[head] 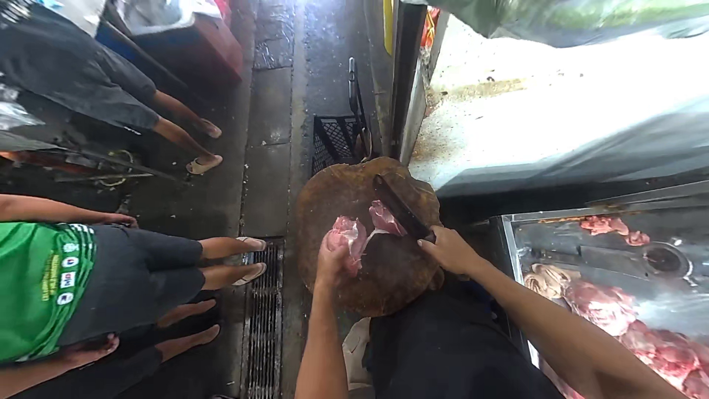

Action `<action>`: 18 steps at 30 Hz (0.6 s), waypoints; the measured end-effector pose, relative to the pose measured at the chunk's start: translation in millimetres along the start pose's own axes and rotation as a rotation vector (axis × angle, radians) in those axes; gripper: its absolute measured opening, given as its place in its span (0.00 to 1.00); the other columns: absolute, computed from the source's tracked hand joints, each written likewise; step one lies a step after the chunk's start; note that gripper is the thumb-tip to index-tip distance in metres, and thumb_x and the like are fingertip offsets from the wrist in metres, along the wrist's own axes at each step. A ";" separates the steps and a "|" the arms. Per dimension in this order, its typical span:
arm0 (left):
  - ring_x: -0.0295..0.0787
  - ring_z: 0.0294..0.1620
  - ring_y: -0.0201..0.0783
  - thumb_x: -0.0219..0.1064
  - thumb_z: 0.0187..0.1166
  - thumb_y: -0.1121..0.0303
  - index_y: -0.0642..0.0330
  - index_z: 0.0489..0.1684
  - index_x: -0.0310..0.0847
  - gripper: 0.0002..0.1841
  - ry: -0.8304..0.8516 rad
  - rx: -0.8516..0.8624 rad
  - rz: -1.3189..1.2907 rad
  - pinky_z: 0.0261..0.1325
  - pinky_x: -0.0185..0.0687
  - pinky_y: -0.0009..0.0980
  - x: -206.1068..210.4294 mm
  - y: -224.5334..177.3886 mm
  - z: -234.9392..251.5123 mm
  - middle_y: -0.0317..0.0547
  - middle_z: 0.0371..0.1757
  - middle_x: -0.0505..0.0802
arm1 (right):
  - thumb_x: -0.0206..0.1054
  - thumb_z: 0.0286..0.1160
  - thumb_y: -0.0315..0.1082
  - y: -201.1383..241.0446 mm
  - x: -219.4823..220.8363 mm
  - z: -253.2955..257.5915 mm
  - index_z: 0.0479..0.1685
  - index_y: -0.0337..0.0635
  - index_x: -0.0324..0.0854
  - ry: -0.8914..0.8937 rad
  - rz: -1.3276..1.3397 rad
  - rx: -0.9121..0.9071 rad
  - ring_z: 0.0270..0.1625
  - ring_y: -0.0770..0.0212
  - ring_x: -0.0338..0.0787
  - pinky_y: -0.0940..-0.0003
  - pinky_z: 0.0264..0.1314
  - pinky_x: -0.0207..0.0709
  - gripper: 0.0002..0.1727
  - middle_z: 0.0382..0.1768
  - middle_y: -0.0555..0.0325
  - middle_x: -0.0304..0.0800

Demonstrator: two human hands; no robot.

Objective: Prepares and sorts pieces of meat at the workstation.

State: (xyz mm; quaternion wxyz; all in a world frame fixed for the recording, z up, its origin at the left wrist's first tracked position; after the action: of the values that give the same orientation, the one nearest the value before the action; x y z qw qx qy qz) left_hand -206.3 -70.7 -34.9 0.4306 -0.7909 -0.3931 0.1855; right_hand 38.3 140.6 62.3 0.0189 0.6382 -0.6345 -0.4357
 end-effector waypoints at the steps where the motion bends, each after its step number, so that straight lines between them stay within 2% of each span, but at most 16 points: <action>1: 0.92 0.54 0.50 0.72 0.59 0.66 0.57 0.89 0.57 0.48 -0.076 0.010 0.022 0.51 0.92 0.51 5.0 2.8 -5.4 0.60 0.64 0.88 | 0.62 0.82 0.57 15.0 -2.4 -5.4 0.58 0.44 0.82 -0.011 0.003 -0.023 0.44 0.52 0.90 0.46 0.51 0.82 0.25 0.40 0.50 0.89; 3: 0.90 0.57 0.53 0.71 0.64 0.67 0.58 0.91 0.54 0.46 -0.204 0.036 -0.023 0.53 0.91 0.53 17.3 8.6 -18.2 0.63 0.68 0.85 | 0.61 0.83 0.56 40.1 1.2 -15.9 0.62 0.43 0.81 -0.033 0.038 -0.053 0.43 0.51 0.91 0.46 0.51 0.84 0.26 0.39 0.49 0.89; 5: 0.91 0.55 0.54 0.69 0.67 0.69 0.58 0.90 0.54 0.44 -0.310 0.058 -0.107 0.51 0.91 0.54 27.3 22.4 -25.5 0.64 0.66 0.86 | 0.61 0.84 0.56 44.1 23.0 -20.3 0.62 0.43 0.80 -0.031 0.078 -0.041 0.40 0.51 0.91 0.46 0.47 0.85 0.25 0.36 0.50 0.89; 7: 0.91 0.53 0.54 0.68 0.71 0.70 0.56 0.90 0.55 0.41 -0.395 0.064 -0.187 0.49 0.91 0.55 30.5 36.0 -29.6 0.64 0.64 0.86 | 0.59 0.84 0.57 19.0 61.0 -12.8 0.61 0.44 0.79 0.006 0.037 0.007 0.39 0.49 0.92 0.44 0.45 0.86 0.26 0.35 0.49 0.89; 8: 0.91 0.53 0.54 0.68 0.73 0.71 0.56 0.90 0.55 0.40 -0.431 0.077 -0.219 0.50 0.91 0.55 29.5 39.3 -31.0 0.64 0.65 0.86 | 0.59 0.85 0.57 1.4 79.3 -7.2 0.62 0.43 0.78 0.054 -0.019 0.049 0.43 0.46 0.93 0.41 0.48 0.86 0.26 0.38 0.47 0.90; 9: 0.90 0.55 0.54 0.67 0.72 0.72 0.55 0.90 0.54 0.40 -0.454 0.099 -0.243 0.51 0.90 0.54 26.8 38.7 -32.8 0.63 0.66 0.85 | 0.60 0.85 0.56 -16.1 93.9 -2.6 0.61 0.40 0.78 0.095 -0.062 0.085 0.48 0.42 0.94 0.38 0.52 0.86 0.26 0.42 0.43 0.91; 11: 0.90 0.56 0.52 0.66 0.69 0.73 0.55 0.91 0.54 0.42 -0.451 0.163 -0.269 0.52 0.91 0.53 10.8 34.3 -31.9 0.62 0.67 0.85 | 0.61 0.83 0.56 -44.7 109.0 2.3 0.59 0.40 0.80 0.101 -0.089 0.091 0.48 0.42 0.94 0.37 0.53 0.86 0.26 0.42 0.42 0.92; 13: 0.90 0.56 0.50 0.65 0.64 0.71 0.53 0.91 0.50 0.46 -0.327 0.243 -0.326 0.51 0.91 0.52 -11.7 26.5 -28.5 0.59 0.67 0.85 | 0.63 0.80 0.59 -65.2 105.4 0.8 0.56 0.45 0.82 0.081 -0.068 0.065 0.44 0.46 0.93 0.39 0.50 0.86 0.26 0.39 0.47 0.91; 15: 0.90 0.56 0.46 0.70 0.61 0.66 0.48 0.88 0.54 0.46 -0.073 0.346 -0.435 0.52 0.91 0.50 -31.1 10.1 -30.5 0.53 0.65 0.87 | 0.63 0.79 0.62 -87.4 99.4 -13.0 0.55 0.48 0.83 0.037 -0.040 0.034 0.41 0.50 0.93 0.42 0.48 0.86 0.26 0.36 0.51 0.91; 17: 0.94 0.52 0.45 0.75 0.63 0.61 0.46 0.74 0.71 0.33 0.202 0.447 -0.578 0.52 0.92 0.49 -43.5 -12.7 -24.1 0.49 0.56 0.93 | 0.63 0.78 0.63 -107.3 89.5 -27.2 0.55 0.50 0.84 -0.050 0.021 0.012 0.39 0.55 0.94 0.44 0.48 0.88 0.27 0.35 0.55 0.92; 18: 0.95 0.51 0.47 0.76 0.64 0.60 0.49 0.66 0.80 0.27 0.319 0.469 -0.652 0.53 0.92 0.51 -45.7 -24.2 -22.9 0.50 0.53 0.95 | 0.64 0.77 0.63 -117.1 86.0 -38.3 0.55 0.50 0.85 -0.085 0.062 0.023 0.38 0.55 0.93 0.45 0.47 0.87 0.26 0.34 0.56 0.92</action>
State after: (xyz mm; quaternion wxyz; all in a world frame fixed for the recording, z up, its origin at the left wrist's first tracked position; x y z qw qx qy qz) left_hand -231.4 -111.0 -4.1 0.6901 -0.5249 -0.4983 -0.0004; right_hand 137.5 72.1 -27.3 -0.0021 0.5993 -0.6592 -0.4543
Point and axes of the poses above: each hand's wrist, its own z-axis towards the middle knuckle, its own x-axis out of the palm, y = z × x, the point moved 4 cm from there along z, towards the middle knuckle
